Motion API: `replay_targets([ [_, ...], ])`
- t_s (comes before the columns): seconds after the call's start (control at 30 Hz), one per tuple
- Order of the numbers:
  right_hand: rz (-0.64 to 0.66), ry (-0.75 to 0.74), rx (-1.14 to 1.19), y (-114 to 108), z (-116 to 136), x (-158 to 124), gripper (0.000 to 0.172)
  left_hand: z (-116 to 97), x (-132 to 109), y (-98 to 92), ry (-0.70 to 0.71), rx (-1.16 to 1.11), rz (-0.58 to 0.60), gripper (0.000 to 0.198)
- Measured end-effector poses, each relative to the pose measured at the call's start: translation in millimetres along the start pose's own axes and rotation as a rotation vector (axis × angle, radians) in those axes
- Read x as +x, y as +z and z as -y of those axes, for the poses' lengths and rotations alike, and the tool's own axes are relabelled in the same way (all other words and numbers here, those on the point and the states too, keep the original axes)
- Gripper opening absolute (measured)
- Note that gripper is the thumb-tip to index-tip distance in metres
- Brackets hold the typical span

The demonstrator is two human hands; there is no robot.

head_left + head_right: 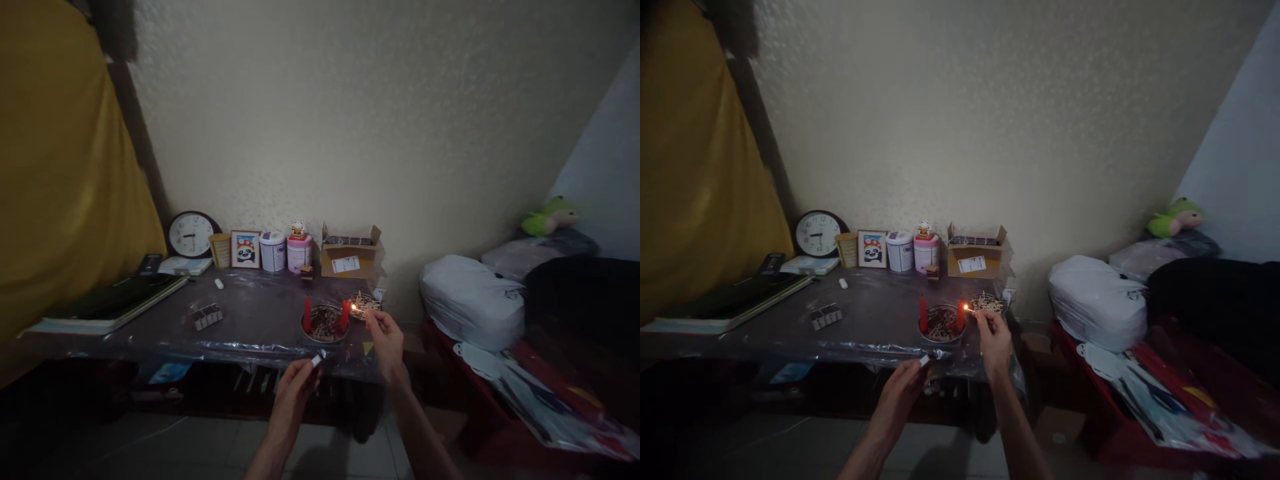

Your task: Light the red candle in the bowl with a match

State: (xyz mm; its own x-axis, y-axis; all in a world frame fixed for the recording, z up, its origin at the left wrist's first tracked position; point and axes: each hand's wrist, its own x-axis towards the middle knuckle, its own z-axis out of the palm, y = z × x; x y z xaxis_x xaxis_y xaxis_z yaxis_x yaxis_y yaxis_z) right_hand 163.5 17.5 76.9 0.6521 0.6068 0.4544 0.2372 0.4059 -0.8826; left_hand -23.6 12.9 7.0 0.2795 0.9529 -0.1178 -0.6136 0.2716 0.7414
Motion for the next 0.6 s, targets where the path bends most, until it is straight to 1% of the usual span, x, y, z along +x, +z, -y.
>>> replay_targets([
  [0.3, 0.002, -0.029, -0.003, 9.3, -4.5, 11.7, 0.019, -2.6, -1.3, 2.2, -0.002, 0.01, -0.02, 0.026],
  [0.6, 0.017, -0.023, -0.005, 14.6, -9.0, 15.7, 0.019, -0.6, 0.2, 1.7, 0.011, 0.006, -0.02, 0.026],
])
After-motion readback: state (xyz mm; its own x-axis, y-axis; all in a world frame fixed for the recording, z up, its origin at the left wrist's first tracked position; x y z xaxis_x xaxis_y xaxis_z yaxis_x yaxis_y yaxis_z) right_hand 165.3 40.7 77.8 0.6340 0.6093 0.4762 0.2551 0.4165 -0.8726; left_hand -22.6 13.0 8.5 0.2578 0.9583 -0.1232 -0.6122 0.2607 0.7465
